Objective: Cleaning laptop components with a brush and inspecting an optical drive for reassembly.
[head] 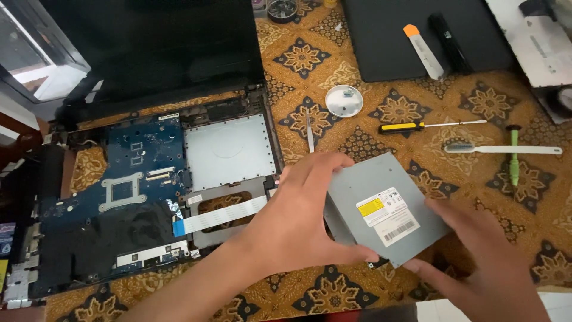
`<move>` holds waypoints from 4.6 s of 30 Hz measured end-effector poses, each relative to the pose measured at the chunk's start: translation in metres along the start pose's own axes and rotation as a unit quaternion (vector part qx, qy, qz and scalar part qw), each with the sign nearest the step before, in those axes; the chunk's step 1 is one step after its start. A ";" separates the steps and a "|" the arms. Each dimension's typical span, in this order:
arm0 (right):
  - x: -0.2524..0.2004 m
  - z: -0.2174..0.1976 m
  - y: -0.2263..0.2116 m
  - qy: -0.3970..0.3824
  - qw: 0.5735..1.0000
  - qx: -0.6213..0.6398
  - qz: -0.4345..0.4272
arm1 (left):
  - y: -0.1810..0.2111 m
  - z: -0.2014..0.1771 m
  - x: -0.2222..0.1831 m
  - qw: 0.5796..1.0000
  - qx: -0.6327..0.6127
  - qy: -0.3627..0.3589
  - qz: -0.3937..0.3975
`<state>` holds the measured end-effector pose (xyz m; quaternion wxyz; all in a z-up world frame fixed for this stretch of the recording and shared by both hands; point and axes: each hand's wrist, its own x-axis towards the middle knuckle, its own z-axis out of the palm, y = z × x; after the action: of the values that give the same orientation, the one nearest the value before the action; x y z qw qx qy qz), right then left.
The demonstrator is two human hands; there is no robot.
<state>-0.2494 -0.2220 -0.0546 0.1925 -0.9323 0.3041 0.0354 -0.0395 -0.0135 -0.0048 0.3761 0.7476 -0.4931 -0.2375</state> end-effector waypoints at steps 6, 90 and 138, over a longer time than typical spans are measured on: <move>-0.003 0.005 0.000 -0.043 0.996 -0.033 0.064 | -0.002 0.006 -0.003 0.998 0.060 0.003 0.032; 0.051 -0.044 -0.019 0.234 0.907 0.065 -0.343 | -0.041 0.003 0.005 0.965 0.189 0.045 0.178; 0.098 -0.008 -0.049 -0.074 0.871 0.486 -0.008 | -0.028 0.032 -0.008 0.969 -0.141 0.194 -0.056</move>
<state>-0.1422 -0.2429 -0.0486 0.6434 -0.7181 0.2606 -0.0496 -0.0502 -0.0104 -0.0465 0.5520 0.7456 -0.3294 -0.1758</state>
